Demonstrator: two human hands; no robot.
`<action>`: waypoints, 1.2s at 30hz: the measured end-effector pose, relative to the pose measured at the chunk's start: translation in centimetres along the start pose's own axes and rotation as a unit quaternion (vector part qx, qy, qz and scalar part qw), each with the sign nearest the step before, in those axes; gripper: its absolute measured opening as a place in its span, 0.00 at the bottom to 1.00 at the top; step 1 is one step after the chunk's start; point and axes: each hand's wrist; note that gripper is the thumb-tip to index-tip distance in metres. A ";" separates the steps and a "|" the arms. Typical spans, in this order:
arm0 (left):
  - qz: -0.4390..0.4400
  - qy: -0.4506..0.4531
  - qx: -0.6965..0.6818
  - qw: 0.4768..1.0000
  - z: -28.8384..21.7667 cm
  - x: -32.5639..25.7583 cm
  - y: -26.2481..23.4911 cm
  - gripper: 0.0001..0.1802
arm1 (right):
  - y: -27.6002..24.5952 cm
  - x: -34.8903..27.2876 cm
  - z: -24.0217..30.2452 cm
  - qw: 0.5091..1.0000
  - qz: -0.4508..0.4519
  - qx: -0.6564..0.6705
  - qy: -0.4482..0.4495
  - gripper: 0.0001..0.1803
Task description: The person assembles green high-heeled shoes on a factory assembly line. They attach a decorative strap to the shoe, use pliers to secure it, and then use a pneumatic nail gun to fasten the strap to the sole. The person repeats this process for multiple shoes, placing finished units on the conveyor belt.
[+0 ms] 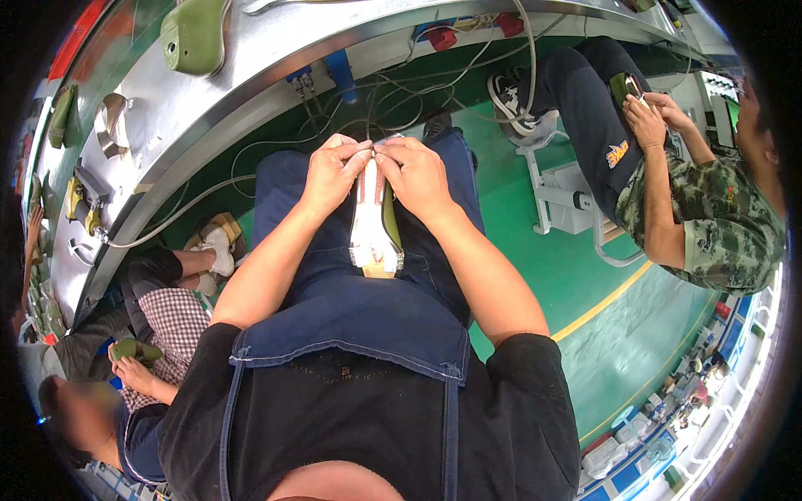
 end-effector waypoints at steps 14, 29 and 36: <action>0.036 -0.050 -0.045 0.997 0.2 0.1 -0.3 0.17 | 1.6 0.3 0.1 0.965 -0.009 0.153 0.211 0.15; 0.257 -0.286 -0.442 0.810 1.0 -9.7 1.4 0.33 | 1.1 -5.0 2.0 0.801 0.163 0.396 0.419 0.28; 0.261 -0.286 -0.412 0.825 0.6 -9.4 1.1 0.25 | 0.0 -4.5 0.9 0.854 0.283 0.234 0.368 0.26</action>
Point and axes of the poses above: each hand's wrist, its own x-axis towards the middle knuckle, its own y-axis out of the palm, z = x × y, and after that the axes turned 11 degrees about -y, right-handed
